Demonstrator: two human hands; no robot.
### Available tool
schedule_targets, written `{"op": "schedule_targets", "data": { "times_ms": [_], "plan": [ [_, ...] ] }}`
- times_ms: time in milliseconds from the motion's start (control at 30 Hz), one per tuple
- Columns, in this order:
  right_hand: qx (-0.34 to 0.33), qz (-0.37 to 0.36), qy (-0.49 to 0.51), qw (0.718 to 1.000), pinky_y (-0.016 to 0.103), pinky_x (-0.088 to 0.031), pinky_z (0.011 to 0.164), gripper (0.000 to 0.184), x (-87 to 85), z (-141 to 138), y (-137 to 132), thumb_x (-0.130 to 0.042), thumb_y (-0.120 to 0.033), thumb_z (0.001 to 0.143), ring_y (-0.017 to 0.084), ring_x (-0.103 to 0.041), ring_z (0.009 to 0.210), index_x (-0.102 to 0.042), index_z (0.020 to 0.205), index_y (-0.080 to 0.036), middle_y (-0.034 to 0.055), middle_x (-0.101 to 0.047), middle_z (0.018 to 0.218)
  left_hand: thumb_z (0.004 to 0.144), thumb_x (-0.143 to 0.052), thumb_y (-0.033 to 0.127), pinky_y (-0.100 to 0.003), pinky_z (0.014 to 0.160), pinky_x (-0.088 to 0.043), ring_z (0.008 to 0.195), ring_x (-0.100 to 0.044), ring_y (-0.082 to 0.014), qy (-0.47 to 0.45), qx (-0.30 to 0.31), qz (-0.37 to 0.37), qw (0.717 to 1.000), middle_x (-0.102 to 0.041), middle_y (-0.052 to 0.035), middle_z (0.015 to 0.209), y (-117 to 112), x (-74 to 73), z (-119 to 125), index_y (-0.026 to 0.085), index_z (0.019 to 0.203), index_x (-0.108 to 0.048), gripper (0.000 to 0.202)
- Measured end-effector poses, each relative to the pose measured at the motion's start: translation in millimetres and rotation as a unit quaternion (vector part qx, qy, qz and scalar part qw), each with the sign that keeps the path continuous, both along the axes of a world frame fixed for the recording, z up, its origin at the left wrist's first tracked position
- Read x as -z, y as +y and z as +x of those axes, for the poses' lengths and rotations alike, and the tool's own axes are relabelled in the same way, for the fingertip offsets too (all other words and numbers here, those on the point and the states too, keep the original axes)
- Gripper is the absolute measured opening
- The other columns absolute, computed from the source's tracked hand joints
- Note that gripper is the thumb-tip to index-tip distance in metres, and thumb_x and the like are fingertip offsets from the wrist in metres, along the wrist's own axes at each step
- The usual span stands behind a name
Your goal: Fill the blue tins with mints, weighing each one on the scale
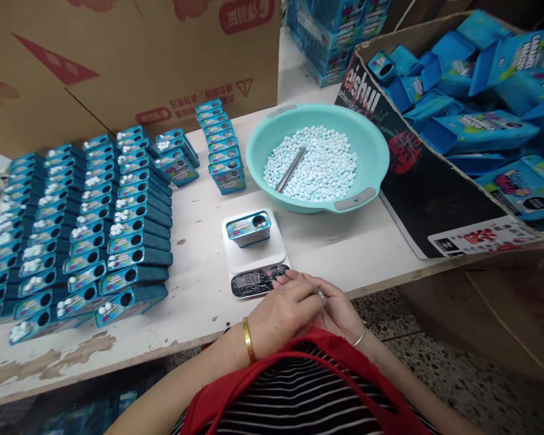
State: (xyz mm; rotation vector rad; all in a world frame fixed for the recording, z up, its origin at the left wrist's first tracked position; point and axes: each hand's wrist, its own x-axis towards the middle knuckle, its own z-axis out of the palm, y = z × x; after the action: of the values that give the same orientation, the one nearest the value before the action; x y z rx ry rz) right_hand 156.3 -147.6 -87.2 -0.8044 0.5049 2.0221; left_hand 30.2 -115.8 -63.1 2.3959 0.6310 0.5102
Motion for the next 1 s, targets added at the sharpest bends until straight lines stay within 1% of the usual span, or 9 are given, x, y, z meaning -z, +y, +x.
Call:
{"op": "schedule_targets", "data": {
  "times_ms": [100, 200, 333, 400, 500, 633, 700, 833, 1000],
  "plan": [
    [0.034, -0.008, 0.016, 0.999, 0.021, -0.056, 0.065, 0.017, 0.5, -1, 3, -0.047, -0.011, 0.084, 0.01, -0.067, 0.062, -0.064, 0.082, -0.01, 0.0035, -0.071, 0.071, 0.089, -0.043, 0.014, -0.028, 0.07, -0.051, 0.082, -0.057, -0.0146, -0.043, -0.042, -0.005, 0.998, -0.06, -0.0076, 0.092, 15, -15.6, -10, 0.015, 0.096, -0.057, 0.015],
    [0.06, -0.018, 0.029, 0.998, 0.027, -0.058, 0.069, 0.016, 0.9, -3, 7, -0.048, -0.01, 0.084, 0.012, -0.067, 0.064, -0.062, 0.077, -0.01, 0.0041, -0.07, 0.069, 0.089, -0.045, 0.015, -0.027, 0.071, -0.049, 0.082, -0.055, -0.0132, -0.078, -0.098, 0.01, 0.992, -0.059, -0.0066, 0.09, 26, -30.6, -15, 0.016, 0.1, -0.055, 0.015],
    [0.057, 0.004, 0.068, 0.996, 0.019, -0.053, 0.049, 0.014, 0.3, -7, 13, -0.05, -0.012, 0.084, 0.011, -0.065, 0.055, -0.063, 0.079, -0.01, 0.0033, -0.069, 0.065, 0.088, -0.051, 0.029, -0.036, 0.08, -0.045, 0.093, -0.055, -0.019, 0.017, -0.032, 0.071, 0.997, -0.061, -0.0091, 0.106, 35, -38.9, -19, 0.019, 0.109, -0.055, 0.024],
    [0.049, 0.017, 0.063, 0.997, 0.021, -0.054, 0.052, 0.016, -0.4, -8, 15, -0.05, -0.014, 0.085, 0.013, -0.068, 0.061, -0.065, 0.085, -0.009, 0.0064, -0.071, 0.072, 0.084, -0.056, 0.039, -0.044, 0.091, -0.038, 0.11, -0.049, -0.0253, 0.064, -0.051, 0.129, 0.988, -0.053, -0.0122, 0.125, 44, -38.9, -27, 0.021, 0.121, -0.05, 0.041],
    [0.034, 0.009, 0.026, 0.999, 0.03, -0.057, 0.072, 0.02, -1.2, -9, 16, -0.05, -0.016, 0.086, 0.019, -0.071, 0.081, -0.066, 0.092, -0.006, 0.0141, -0.073, 0.087, 0.077, -0.062, 0.048, -0.049, 0.098, -0.03, 0.123, -0.04, -0.0312, 0.126, -0.162, 0.163, 0.965, -0.042, -0.0157, 0.137, 70, -38.1, -49, 0.022, 0.135, -0.037, 0.069],
    [0.037, -0.016, -0.008, 0.999, 0.03, -0.057, 0.077, 0.018, -2.0, -9, 19, -0.055, -0.014, 0.083, 0.023, -0.07, 0.092, -0.067, 0.091, -0.004, 0.0167, -0.073, 0.092, 0.084, -0.055, 0.032, -0.043, 0.089, -0.035, 0.098, -0.056, -0.0234, 0.224, -0.163, 0.125, 0.953, -0.062, -0.0084, 0.107, 113, -40.1, -76, 0.022, 0.123, -0.047, 0.041],
    [0.045, -0.017, -0.01, 0.999, 0.03, -0.057, 0.077, 0.018, -2.7, -9, 21, -0.056, -0.013, 0.082, 0.024, -0.07, 0.09, -0.068, 0.091, -0.003, 0.0165, -0.073, 0.091, 0.086, -0.052, 0.03, -0.038, 0.083, -0.037, 0.092, -0.057, -0.0214, 0.231, -0.178, 0.133, 0.947, -0.064, -0.0065, 0.099, 135, -41.9, -84, 0.021, 0.115, -0.051, 0.03],
    [0.055, -0.017, -0.013, 0.998, 0.031, -0.058, 0.077, 0.016, -2.9, -8, 24, -0.06, -0.013, 0.08, 0.025, -0.07, 0.09, -0.069, 0.088, -0.003, 0.0169, -0.073, 0.092, 0.084, -0.054, 0.034, -0.034, 0.079, -0.037, 0.095, -0.057, -0.0224, 0.252, -0.233, 0.158, 0.926, -0.063, -0.0069, 0.102, 179, -36.8, -91, 0.021, 0.11, -0.052, 0.029],
    [0.062, -0.008, -0.02, 0.998, 0.03, -0.058, 0.08, 0.015, 2.8, -6, 24, -0.062, -0.013, 0.079, 0.024, -0.069, 0.092, -0.07, 0.088, -0.003, 0.0171, -0.072, 0.094, 0.081, -0.058, 0.031, -0.036, 0.083, -0.034, 0.1, -0.054, -0.0248, 0.277, -0.257, 0.17, 0.91, -0.06, -0.0092, 0.106, 206, -10.0, -92, 0.019, 0.109, -0.051, 0.031]
  ]
}}
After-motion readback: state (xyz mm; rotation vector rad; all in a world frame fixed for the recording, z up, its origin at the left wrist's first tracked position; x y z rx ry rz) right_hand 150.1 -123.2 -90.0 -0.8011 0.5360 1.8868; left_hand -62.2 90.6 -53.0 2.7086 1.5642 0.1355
